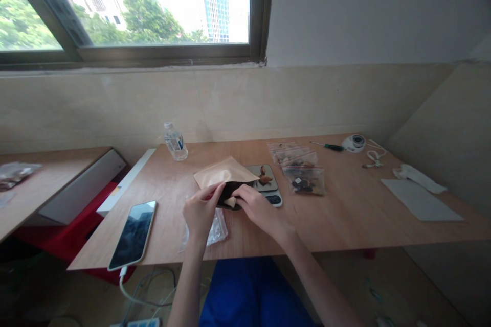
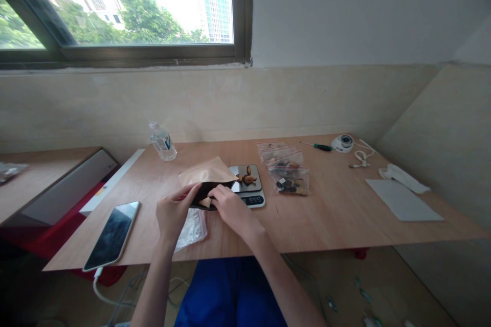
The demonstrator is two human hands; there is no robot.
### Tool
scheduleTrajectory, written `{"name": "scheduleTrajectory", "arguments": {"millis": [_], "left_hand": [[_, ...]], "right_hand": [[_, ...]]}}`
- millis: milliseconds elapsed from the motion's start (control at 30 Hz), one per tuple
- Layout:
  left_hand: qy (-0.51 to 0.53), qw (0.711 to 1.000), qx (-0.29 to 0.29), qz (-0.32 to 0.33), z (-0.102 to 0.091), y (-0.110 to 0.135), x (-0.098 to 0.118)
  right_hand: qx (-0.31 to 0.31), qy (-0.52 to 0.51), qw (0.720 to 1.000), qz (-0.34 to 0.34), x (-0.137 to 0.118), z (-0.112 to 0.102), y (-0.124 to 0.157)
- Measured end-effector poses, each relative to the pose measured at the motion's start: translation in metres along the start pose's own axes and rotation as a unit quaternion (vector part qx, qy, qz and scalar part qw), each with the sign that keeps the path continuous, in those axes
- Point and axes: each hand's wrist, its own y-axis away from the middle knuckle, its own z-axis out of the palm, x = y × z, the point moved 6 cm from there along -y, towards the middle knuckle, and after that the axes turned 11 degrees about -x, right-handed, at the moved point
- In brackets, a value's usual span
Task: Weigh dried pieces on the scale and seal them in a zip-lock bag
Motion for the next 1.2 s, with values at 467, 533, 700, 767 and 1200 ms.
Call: {"name": "scheduleTrajectory", "arguments": {"millis": [467,533,700,767,1200], "left_hand": [[-0.023,0.999,0.033,-0.02,-0.012,-0.006,-0.004],[-0.018,0.999,0.03,-0.016,-0.012,-0.005,-0.005],[-0.014,0.999,0.032,-0.018,-0.015,-0.003,-0.007],[-0.018,0.999,0.034,-0.023,-0.016,-0.003,-0.008],[-0.018,0.999,0.03,-0.017,-0.013,-0.004,-0.007]], "right_hand": [[0.15,-0.015,0.978,0.146,0.096,-0.031,0.037],[0.134,0.006,0.979,0.154,0.109,-0.023,0.027],[0.14,0.003,0.979,0.148,0.128,-0.013,0.017],[0.163,-0.016,0.976,0.146,0.135,-0.012,0.021],[0.271,-0.1,0.947,0.142,0.168,-0.009,0.049]]}}
